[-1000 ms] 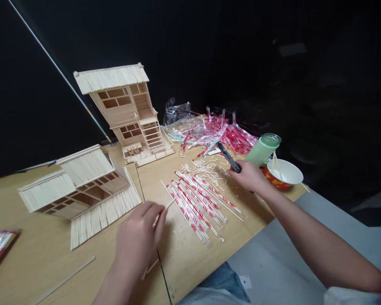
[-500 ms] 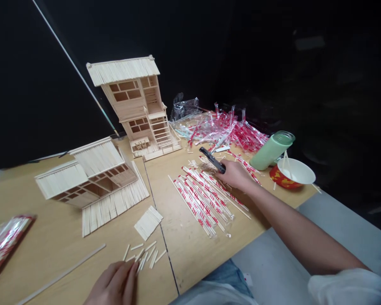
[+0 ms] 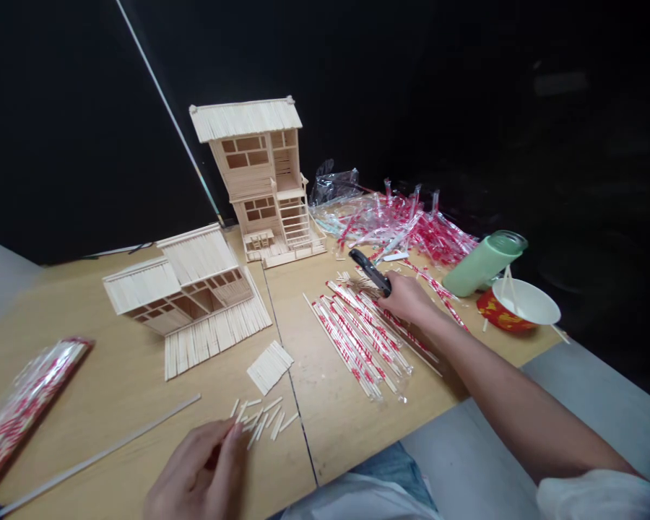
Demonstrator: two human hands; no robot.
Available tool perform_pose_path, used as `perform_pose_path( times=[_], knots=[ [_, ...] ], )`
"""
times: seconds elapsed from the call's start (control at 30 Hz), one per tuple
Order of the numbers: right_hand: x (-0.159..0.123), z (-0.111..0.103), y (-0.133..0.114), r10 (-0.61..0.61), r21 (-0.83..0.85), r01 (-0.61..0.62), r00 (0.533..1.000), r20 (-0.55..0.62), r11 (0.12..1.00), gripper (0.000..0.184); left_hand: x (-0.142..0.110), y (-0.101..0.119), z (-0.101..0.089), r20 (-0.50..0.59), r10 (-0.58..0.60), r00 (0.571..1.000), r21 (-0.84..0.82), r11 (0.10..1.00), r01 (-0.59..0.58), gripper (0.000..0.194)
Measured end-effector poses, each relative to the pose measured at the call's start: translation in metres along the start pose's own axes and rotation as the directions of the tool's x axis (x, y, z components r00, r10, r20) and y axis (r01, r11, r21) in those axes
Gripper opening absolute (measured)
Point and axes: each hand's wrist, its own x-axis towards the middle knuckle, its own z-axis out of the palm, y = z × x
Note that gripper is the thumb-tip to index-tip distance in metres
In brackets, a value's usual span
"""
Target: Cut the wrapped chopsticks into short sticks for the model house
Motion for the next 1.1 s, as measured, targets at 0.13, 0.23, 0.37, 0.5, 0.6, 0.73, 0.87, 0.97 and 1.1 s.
perform_pose_path(
  times=[0.13,0.23,0.37,0.5,0.6,0.73,0.87,0.97,1.1],
  knots=[
    [-0.044,0.003,-0.034,-0.127,0.348,0.083,0.986,0.104,0.934,0.016,0.019,0.040,0.022,0.080,-0.046,0.996,-0.341,0.937,0.070,0.016],
    [-0.084,0.013,-0.065,-0.316,0.884,-0.047,0.924,0.216,0.465,0.030,0.034,0.065,0.055,0.287,-0.198,0.937,-0.587,0.737,0.335,0.027],
    [-0.117,0.023,-0.093,-0.331,0.909,0.010,0.933,0.142,0.417,0.026,0.043,0.078,0.090,0.407,-0.283,0.869,-0.738,0.459,0.495,0.033],
    [-0.125,0.031,-0.101,-0.265,0.810,0.142,0.964,0.018,0.569,0.020,0.041,0.078,0.093,0.307,-0.265,0.914,-0.763,0.506,0.403,0.027],
    [-0.126,0.036,-0.104,-0.232,0.785,0.177,0.972,-0.044,0.594,0.021,0.039,0.077,0.088,0.290,-0.271,0.918,-0.758,0.520,0.393,0.026],
    [-0.128,0.039,-0.108,-0.220,0.812,0.167,0.974,-0.049,0.559,0.021,0.038,0.075,0.088,0.339,-0.317,0.886,-0.758,0.466,0.457,0.032],
    [-0.131,0.038,-0.107,-0.234,0.754,0.202,0.970,-0.066,0.624,0.019,0.038,0.075,0.089,0.362,-0.319,0.876,-0.755,0.451,0.476,0.033],
    [-0.132,0.035,-0.104,-0.253,0.703,0.225,0.965,-0.067,0.674,0.019,0.039,0.076,0.087,0.305,-0.273,0.913,-0.757,0.512,0.406,0.026],
    [-0.125,0.031,-0.101,-0.257,0.756,0.197,0.966,-0.040,0.624,0.023,0.041,0.076,0.084,0.200,-0.184,0.962,-0.696,0.664,0.272,0.019]
  ],
)
